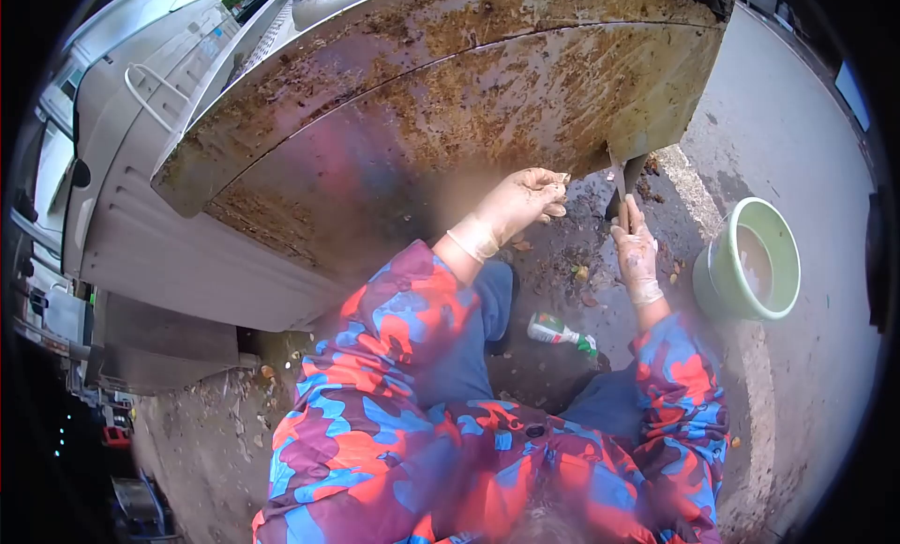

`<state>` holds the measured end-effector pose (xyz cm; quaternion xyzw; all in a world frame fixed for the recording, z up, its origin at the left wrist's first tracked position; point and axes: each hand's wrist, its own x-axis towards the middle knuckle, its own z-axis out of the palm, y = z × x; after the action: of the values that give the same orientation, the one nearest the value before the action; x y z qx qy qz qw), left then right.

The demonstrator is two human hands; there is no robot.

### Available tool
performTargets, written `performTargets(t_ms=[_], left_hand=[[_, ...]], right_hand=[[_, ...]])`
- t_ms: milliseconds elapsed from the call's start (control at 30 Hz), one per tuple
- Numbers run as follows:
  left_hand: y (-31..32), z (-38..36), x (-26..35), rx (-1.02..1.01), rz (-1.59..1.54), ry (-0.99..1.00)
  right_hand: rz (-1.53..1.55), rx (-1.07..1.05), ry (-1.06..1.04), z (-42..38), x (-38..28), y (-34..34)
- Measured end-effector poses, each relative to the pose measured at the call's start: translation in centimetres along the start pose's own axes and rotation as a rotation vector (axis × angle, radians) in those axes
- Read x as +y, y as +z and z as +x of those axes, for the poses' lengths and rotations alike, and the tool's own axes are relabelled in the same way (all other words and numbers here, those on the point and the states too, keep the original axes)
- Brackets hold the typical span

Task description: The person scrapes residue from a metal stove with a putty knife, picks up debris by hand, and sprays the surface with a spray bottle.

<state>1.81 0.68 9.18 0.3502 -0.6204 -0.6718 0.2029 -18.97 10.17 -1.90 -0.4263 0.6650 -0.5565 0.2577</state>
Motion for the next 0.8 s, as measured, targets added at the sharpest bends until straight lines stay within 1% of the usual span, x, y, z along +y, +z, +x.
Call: performTargets(t_ms=[67, 100, 133, 167, 200, 233, 267, 300, 333, 367, 433, 500, 533, 567, 600, 633, 700, 733, 767, 800], left_hand=[[0.2, 0.3, -0.2, 0.011, 0.029, -0.053], [0.4, 0.5, -0.4, 0.022, 0.023, -0.047], [0.6, 0.7, -0.5, 0.023, 0.054, -0.029], [0.8, 0.8, -0.6, 0.021, 0.086, -0.012], [1.0, 0.9, -0.6, -0.026, 0.068, 0.085], [1.0, 1.0, -0.8, -0.027, 0.064, 0.089], [1.7, 0.1, 0.7, 0.001, 0.098, 0.015], [2.4, -0.4, 1.2, 0.016, 0.131, -0.062], [2.7, -0.2, 1.0, 0.009, 0.133, -0.09], [3.2, -0.4, 1.3, 0.003, 0.097, -0.067], [4.1, -0.8, 2.3, -0.049, 0.115, -0.061], [4.5, -1.4, 2.6, -0.143, 0.049, -0.044], [3.8, 0.0, -0.1, -0.149, 0.268, 0.178], [4.9, 0.1, 0.1, -0.133, -0.078, 0.239], [4.8, 0.5, 0.1, -0.074, 0.088, 0.14], [4.2, 0.7, 0.0, -0.021, 0.254, 0.038], [3.4, 0.5, -0.5, 0.019, 1.098, 0.756], [3.9, 0.3, -0.5, 0.065, 0.689, 0.515], [4.7, -0.2, 1.0, 0.165, 0.621, 0.141], [4.9, -0.3, 1.4, 0.169, 0.569, 0.066]], right_hand=[[-0.013, 0.004, -0.047, -0.2, -0.3, 0.1], [-0.02, 0.015, -0.085, -0.3, -0.4, 0.2], [0.031, 0.027, -0.187, -0.1, 0.1, 0.4], [0.028, 0.019, -0.195, -0.1, -0.2, 0.5], [0.024, 0.041, -0.223, -0.2, -0.5, 0.6], [0.017, 0.066, -0.247, -0.4, -0.6, 0.6], [0.025, 0.097, -0.314, -0.5, -1.0, 0.7], [0.01, 0.109, -0.303, -1.1, -2.5, 0.8], [-0.091, 0.121, -0.324, -1.8, -3.9, 0.5], [-0.196, 0.135, -0.338, -2.5, -5.2, 0.4], [-0.25, 0.158, -0.448, -3.3, -6.1, 0.5], [-0.306, 0.103, -0.431, -4.5, -8.0, 0.6], [-0.311, 0.082, -0.492, -4.9, -8.6, 0.6], [-0.316, 0.058, -0.546, -5.2, -8.7, 0.5], [-0.298, 0.056, -0.591, -5.2, -8.5, 0.3], [-0.249, 0.065, -0.56, -5.3, -8.2, 0.3], [-0.142, 0.039, -0.581, -4.7, -7.2, -0.7], [-0.051, -0.029, -0.47, -4.8, -6.7, -1.4], [0.042, -0.094, -0.37, -4.7, -6.4, -2.0], [0.072, -0.075, -0.112, -4.4, -6.2, -2.3]])
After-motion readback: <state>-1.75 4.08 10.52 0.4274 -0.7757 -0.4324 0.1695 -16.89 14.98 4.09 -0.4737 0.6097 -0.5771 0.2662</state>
